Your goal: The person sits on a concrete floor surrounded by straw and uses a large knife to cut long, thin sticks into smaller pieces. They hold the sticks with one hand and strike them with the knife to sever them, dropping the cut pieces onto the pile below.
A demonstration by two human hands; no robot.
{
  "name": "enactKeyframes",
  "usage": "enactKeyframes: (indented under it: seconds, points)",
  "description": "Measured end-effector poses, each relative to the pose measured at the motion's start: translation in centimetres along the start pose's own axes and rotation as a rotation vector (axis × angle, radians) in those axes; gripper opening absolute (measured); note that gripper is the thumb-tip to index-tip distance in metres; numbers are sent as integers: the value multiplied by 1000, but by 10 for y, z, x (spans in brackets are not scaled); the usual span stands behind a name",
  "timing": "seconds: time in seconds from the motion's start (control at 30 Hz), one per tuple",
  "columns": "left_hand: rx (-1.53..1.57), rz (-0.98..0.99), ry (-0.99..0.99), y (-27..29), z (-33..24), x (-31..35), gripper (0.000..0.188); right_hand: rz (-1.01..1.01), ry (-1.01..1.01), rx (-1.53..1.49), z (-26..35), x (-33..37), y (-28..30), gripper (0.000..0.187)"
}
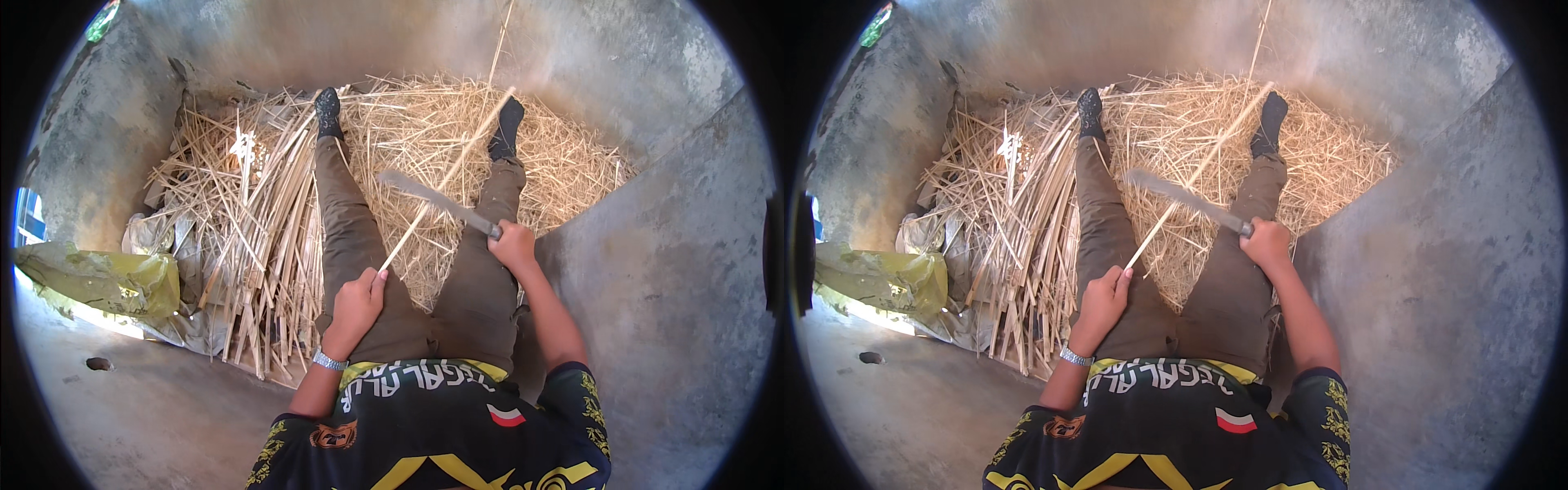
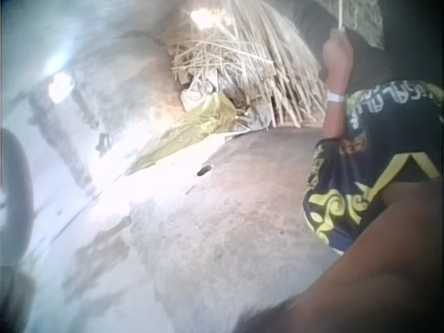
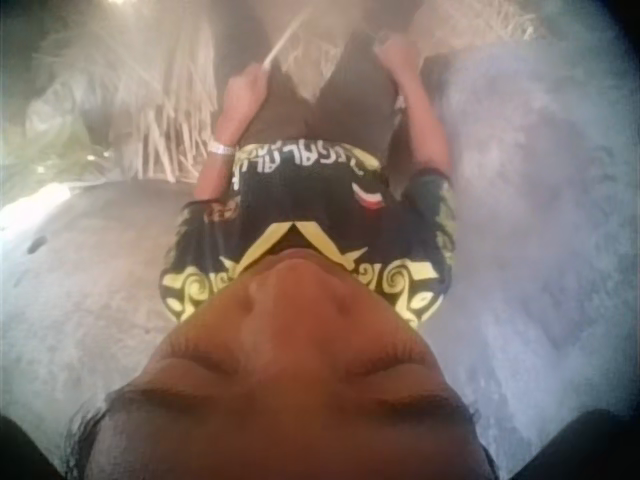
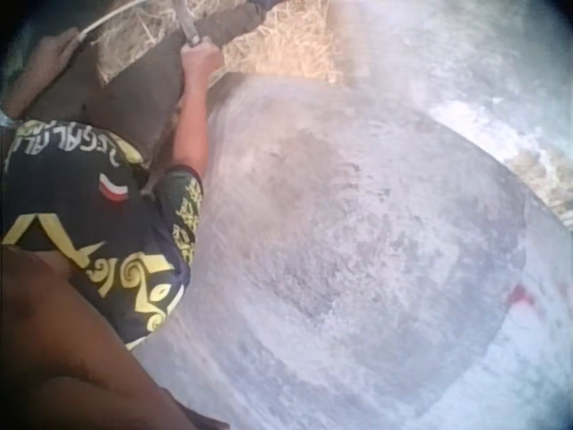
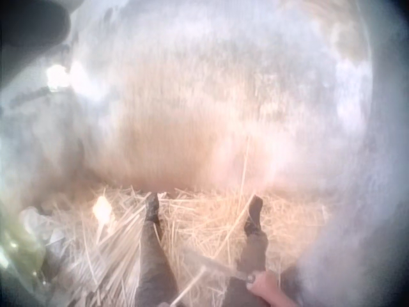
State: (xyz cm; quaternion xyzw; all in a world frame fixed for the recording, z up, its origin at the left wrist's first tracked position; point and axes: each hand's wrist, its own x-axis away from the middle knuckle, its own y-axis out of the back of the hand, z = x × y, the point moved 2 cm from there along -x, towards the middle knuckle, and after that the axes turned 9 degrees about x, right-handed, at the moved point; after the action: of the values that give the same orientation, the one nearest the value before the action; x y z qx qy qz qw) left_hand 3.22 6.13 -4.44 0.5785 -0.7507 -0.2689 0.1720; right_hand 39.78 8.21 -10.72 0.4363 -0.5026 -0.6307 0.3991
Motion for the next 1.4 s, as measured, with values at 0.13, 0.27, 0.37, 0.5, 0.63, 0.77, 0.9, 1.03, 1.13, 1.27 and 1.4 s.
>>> enactKeyframes:
  seconds: [0.13, 0.27, 0.37, 0.5, 0.63, 0.77, 0.9, 1.03, 1.13, 1.27, 1.4]
  points:
    - [-150, 120, -79, 18, -8, 13, 34, -31, -403, -182, 0, 1, -7, 28]
    - [-163, 124, -98, 25, -9, 22, 34, -33, -306, -92, 16, 11, 4, 26]
    - [-147, 126, -126, 30, -9, 19, 35, 32, -143, -35, 18, 18, 10, 30]
    - [-50, 186, -57, 59, 13, 19, 37, -8, -337, -118, 7, 10, -5, 30]
    - [-12, 192, 71, 81, 40, 21, 41, -35, -395, -93, 15, 10, 3, 31]
    - [-118, 111, 134, 88, 43, 28, 51, 26, -263, 1, 18, 15, 9, 27]
    - [-316, 109, 233, 102, 58, 30, 52, 3, -119, 92, 22, 14, 6, 21]
    - [-523, -179, -196, 95, 51, 13, 43, -56, -28, 122, 27, 11, 2, 18]
    - [-435, -135, -279, 71, 13, -29, 39, -57, -39, 120, 28, 9, 1, 18]
    - [-382, 41, -351, 14, -6, -100, 35, 4, -104, 99, 26, 10, 8, 20]
    - [-119, 381, -16, -59, 46, -152, 42, 35, -160, 78, 26, 11, 13, 24]
